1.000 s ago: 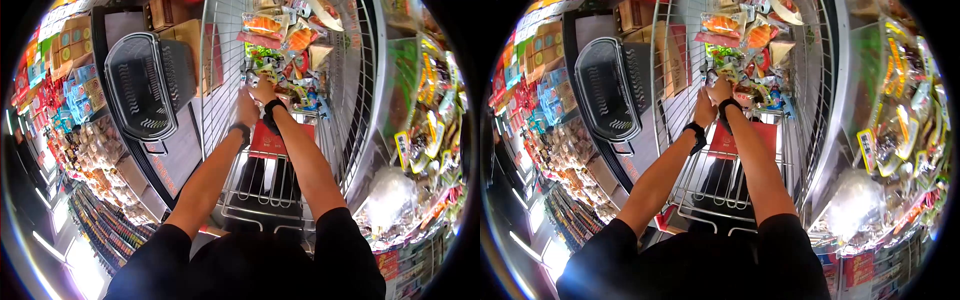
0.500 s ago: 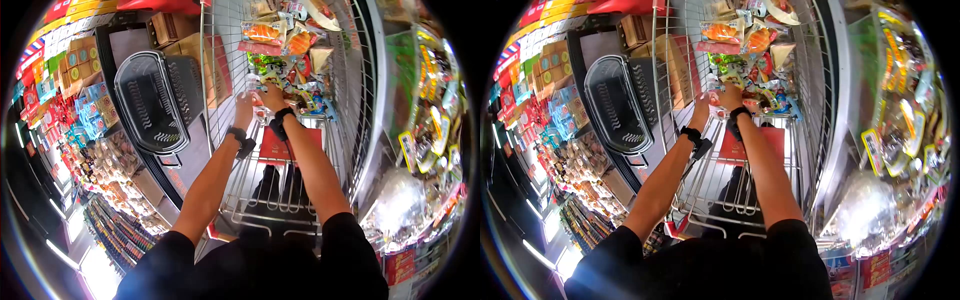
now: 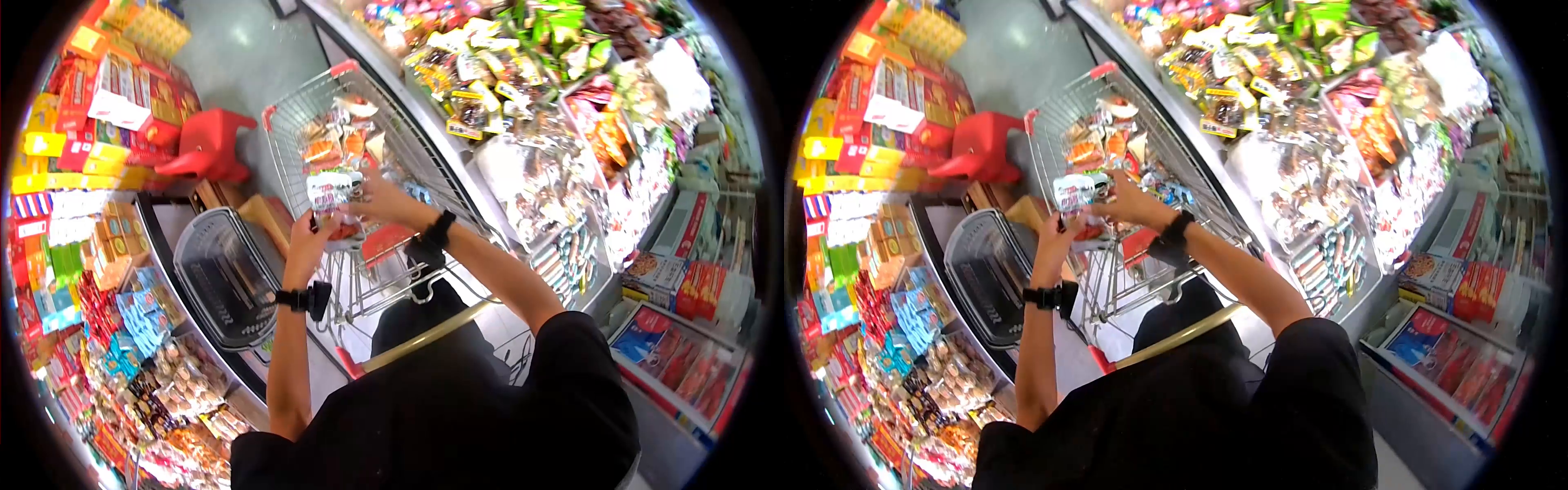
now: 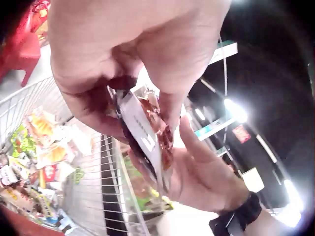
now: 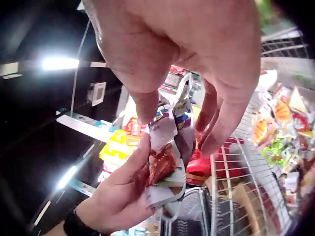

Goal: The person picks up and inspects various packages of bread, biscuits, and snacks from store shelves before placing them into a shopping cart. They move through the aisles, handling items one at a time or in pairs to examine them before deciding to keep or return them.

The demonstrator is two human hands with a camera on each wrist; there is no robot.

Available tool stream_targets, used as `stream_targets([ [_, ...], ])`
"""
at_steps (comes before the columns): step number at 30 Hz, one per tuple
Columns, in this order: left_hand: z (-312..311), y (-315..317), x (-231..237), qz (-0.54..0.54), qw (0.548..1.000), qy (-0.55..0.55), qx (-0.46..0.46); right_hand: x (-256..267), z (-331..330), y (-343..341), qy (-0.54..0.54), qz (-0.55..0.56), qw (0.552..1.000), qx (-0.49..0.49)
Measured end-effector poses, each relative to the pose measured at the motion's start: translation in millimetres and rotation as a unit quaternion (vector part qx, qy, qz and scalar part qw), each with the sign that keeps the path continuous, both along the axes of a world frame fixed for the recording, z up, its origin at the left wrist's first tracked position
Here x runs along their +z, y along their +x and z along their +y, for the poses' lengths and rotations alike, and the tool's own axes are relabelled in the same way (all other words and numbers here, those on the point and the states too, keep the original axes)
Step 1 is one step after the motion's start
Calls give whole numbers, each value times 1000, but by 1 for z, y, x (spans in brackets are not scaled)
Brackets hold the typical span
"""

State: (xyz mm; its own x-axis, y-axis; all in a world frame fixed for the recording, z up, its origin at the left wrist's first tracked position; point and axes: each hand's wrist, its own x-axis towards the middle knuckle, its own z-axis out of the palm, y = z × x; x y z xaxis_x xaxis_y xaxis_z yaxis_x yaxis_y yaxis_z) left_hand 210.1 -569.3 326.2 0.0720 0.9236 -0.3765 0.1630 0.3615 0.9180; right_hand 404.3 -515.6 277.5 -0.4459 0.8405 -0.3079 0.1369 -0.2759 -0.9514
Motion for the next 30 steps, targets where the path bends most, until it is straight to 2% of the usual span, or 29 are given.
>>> stream_targets([
  [2,-28,-2,38,-113,993,-12,10,45,-34,6,-37,71,996,27],
  [3,-43,-3,60,-103,994,-23,0,67,-55,4,26,101,995,3],
  [4,-60,-1,82,-101,994,-29,-14,84,-76,8,43,61,997,13],
  [6,-96,-2,83,-62,996,23,-59,111,-118,11,99,65,993,-20],
  [8,-134,3,89,-40,995,40,-80,125,-153,19,97,3,995,33],
  [9,-153,11,93,-41,995,56,-66,135,-172,22,123,-71,989,33],
  [10,-170,19,94,-61,995,72,-38,144,-190,24,132,-42,990,2],
  [12,-194,26,85,-88,995,34,-34,165,-221,29,97,-130,986,-24],
  [13,-201,28,76,-89,995,39,-38,166,-232,31,102,-132,986,-27],
  [15,-209,32,60,4,995,23,-96,164,-251,37,124,-157,977,-68],
  [16,-212,35,62,3,995,26,-94,162,-259,40,128,-158,977,-66],
  [18,-206,42,72,9,988,32,-153,160,-269,45,156,-208,959,-112],
  [20,-199,45,88,-29,984,0,-178,168,-276,48,166,-219,953,-126],
  [22,-193,49,93,-36,971,96,-214,158,-279,53,93,-179,966,-164],
  [24,-186,53,103,-10,966,91,-241,146,-280,57,101,-152,968,-174],
  [27,-178,67,109,-11,963,115,-242,153,-276,67,110,-183,957,-195],
  [30,-167,82,99,-27,956,114,-267,141,-270,82,57,-128,970,-196],
])
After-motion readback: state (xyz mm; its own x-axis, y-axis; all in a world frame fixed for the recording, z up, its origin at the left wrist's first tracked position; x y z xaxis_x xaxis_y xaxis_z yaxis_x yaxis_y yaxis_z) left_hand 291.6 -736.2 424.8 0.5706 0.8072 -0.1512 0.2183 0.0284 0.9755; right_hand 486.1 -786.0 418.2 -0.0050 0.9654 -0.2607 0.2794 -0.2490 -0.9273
